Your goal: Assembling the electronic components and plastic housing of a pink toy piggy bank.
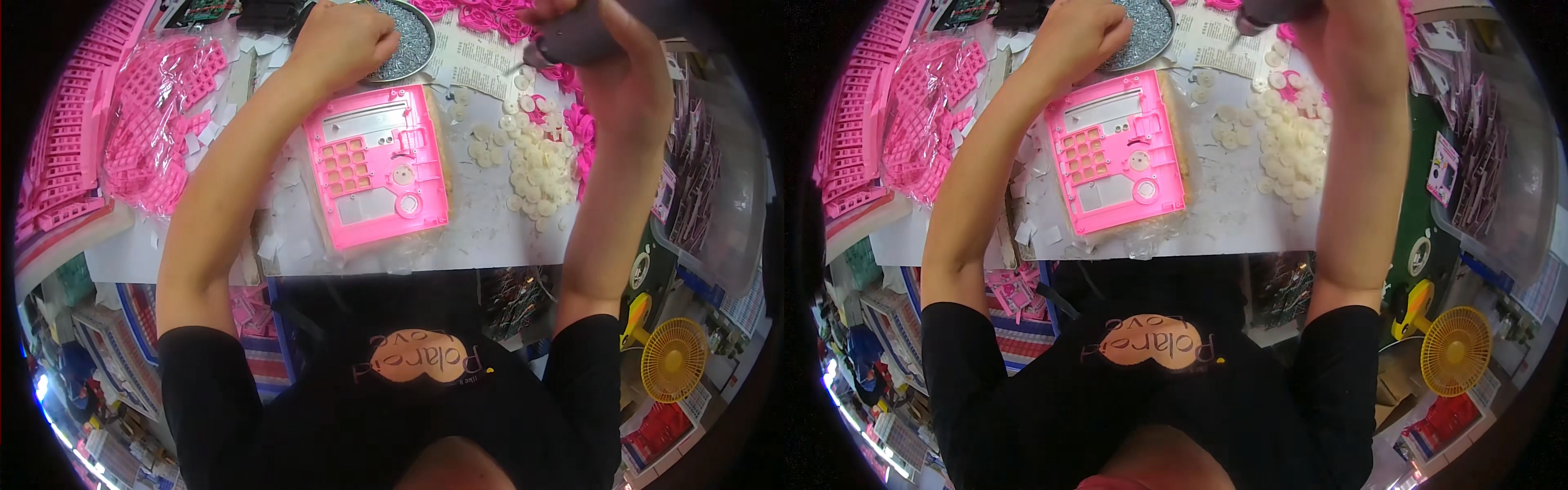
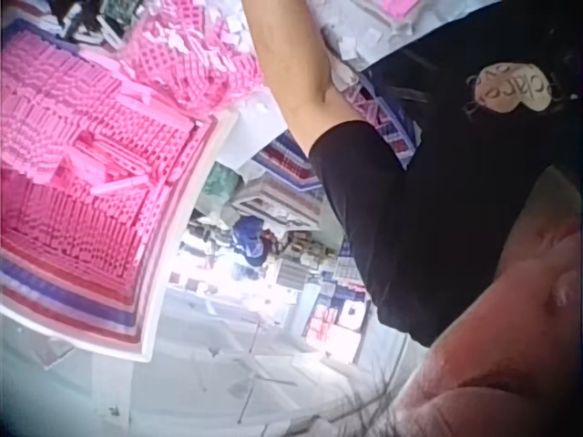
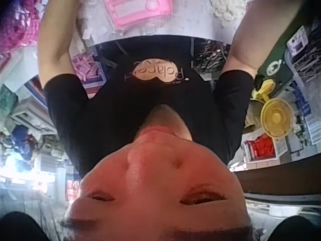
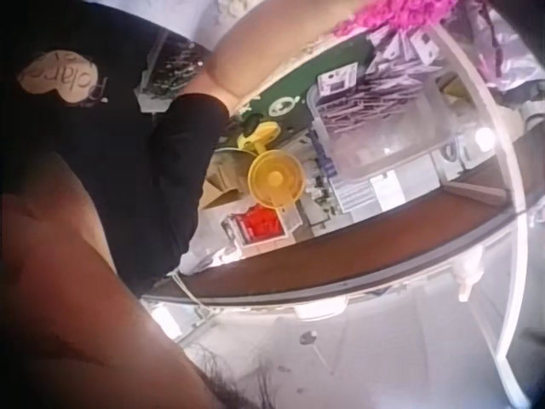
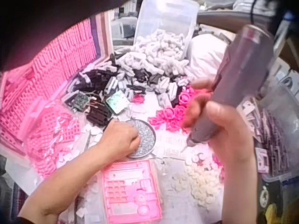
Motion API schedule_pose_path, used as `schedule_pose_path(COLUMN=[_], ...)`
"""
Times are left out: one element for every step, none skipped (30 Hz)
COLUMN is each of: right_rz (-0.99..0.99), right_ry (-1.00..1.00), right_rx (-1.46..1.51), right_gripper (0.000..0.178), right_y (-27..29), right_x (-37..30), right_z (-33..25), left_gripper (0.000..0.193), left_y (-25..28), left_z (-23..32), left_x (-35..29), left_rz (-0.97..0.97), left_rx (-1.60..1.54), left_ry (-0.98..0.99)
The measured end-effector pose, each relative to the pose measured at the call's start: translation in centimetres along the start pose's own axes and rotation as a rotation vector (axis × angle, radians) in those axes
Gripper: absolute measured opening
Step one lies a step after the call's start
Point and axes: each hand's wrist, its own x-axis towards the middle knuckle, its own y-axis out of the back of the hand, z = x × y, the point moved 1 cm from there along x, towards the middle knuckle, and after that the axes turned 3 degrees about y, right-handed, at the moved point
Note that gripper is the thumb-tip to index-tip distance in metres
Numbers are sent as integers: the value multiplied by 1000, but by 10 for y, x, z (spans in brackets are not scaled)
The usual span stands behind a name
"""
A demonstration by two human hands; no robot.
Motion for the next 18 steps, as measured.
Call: schedule_pose_path(right_rz=[56,58,63,-19,-4,15,-9,-12,-14,5,22,36,48,53,58,55,60,65], right_ry=[27,4,-18,-84,-99,-114,-99,-101,-103,-122,-138,-151,-161,-173,-185,-200,-209,-217], right_rx=[88,170,256,406,431,453,358,315,271,279,282,285,283,271,262,243,228,214], right_gripper=[45,46,47,48,37,27,32,34,36,35,34,34,34,33,33,33,32,32], right_y=[-25,-28,-30,-28,-43,-58,-68,-74,-80,-85,-88,-91,-93,-94,-95,-95,-97,-98], right_x=[-9,-24,-39,-54,-64,-75,-82,-86,-90,-92,-92,-92,-91,-90,-90,-90,-91,-91], right_z=[13,12,11,9,3,-3,-9,-13,-19,-24,-26,-28,-29,-30,-30,-30,-29,-29], left_gripper=[13,10,9,9,11,14,13,12,11,11,12,12,12,12,12,12,12,12], left_y=[20,36,47,58,62,62,63,63,64,66,66,67,67,66,66,66,65,65], left_z=[4,20,42,63,78,88,94,99,102,104,106,106,106,106,107,106,106,105], left_x=[-14,-21,-35,-56,-75,-89,-100,-109,-115,-118,-121,-122,-122,-122,-122,-123,-123,-123], left_rz=[-84,-154,-48,57,27,-1,-39,-77,-117,-112,-108,-97,-91,-85,-81,-75,-69,-65], left_rx=[-62,-167,-226,-275,-350,-427,-506,-586,-666,-691,-716,-737,-749,-761,-771,-770,-770,-768], left_ry=[17,-8,-66,-112,-81,-54,-13,29,71,92,114,135,138,142,149,144,139,135])
